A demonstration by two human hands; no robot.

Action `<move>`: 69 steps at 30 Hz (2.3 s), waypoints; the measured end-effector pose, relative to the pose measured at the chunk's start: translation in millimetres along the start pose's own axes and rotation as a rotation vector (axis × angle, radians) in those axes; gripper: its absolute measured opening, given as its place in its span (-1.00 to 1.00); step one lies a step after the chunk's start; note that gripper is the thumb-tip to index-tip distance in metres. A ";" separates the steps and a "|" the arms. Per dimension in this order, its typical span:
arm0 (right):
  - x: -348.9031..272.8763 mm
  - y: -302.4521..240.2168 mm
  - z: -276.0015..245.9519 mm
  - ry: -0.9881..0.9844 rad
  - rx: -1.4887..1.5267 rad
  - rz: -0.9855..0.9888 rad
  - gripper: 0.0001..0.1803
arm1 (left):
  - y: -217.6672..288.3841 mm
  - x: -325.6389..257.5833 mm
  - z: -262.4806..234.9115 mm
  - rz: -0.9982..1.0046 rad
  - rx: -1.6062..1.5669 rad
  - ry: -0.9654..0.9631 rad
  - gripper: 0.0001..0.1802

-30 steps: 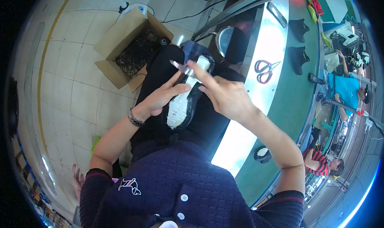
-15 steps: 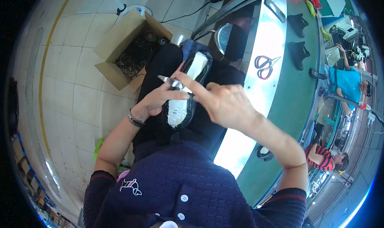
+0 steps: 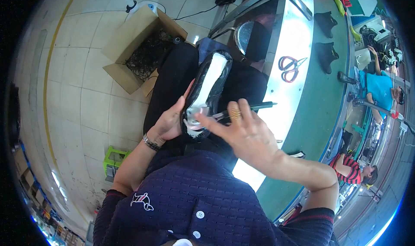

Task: Trimming the edges of a shoe sole and using pliers to adjust it in a manufacturing setting.

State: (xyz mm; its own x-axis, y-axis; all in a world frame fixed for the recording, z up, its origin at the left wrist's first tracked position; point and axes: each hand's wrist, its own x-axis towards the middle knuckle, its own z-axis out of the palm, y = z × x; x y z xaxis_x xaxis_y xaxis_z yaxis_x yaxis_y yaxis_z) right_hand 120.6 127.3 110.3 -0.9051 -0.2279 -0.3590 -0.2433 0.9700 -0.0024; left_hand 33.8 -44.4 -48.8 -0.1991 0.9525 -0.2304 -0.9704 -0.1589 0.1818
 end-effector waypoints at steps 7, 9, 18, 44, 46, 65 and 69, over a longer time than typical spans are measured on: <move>4.7 20.3 14.9 0.027 0.108 -0.060 -0.04 | 6.1 -0.4 14.6 0.060 0.184 0.060 -0.19; 4.9 23.2 16.1 0.045 0.108 -0.068 -0.09 | 4.7 -0.6 16.7 0.080 0.224 0.100 -0.21; 22.2 20.8 -29.4 0.124 0.356 0.030 -0.24 | -12.5 -0.5 3.9 0.281 0.447 0.188 -0.24; 6.3 -32.2 7.3 0.113 0.219 -0.102 -0.03 | 9.7 -9.6 1.4 0.025 0.433 0.035 0.42; 2.3 -37.4 12.0 0.258 0.323 -0.165 -0.05 | 11.8 -8.3 5.4 0.029 0.545 -0.007 0.44; -2.4 -33.4 36.2 0.115 0.264 -0.031 -0.10 | 10.6 -11.8 2.1 -0.073 0.671 0.004 0.49; -3.5 -31.9 21.3 0.087 0.279 0.042 -0.07 | 6.2 -9.0 -24.2 0.011 0.816 -0.067 0.51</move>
State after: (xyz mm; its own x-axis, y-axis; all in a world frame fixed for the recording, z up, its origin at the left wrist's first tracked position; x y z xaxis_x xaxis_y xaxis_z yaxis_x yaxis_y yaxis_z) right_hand 139.0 99.0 91.8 -0.9418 -0.1823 -0.2826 -0.1109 0.9617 -0.2507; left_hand 26.3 -60.2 -68.8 -0.1740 0.9697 -0.1716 -0.5582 0.0464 0.8284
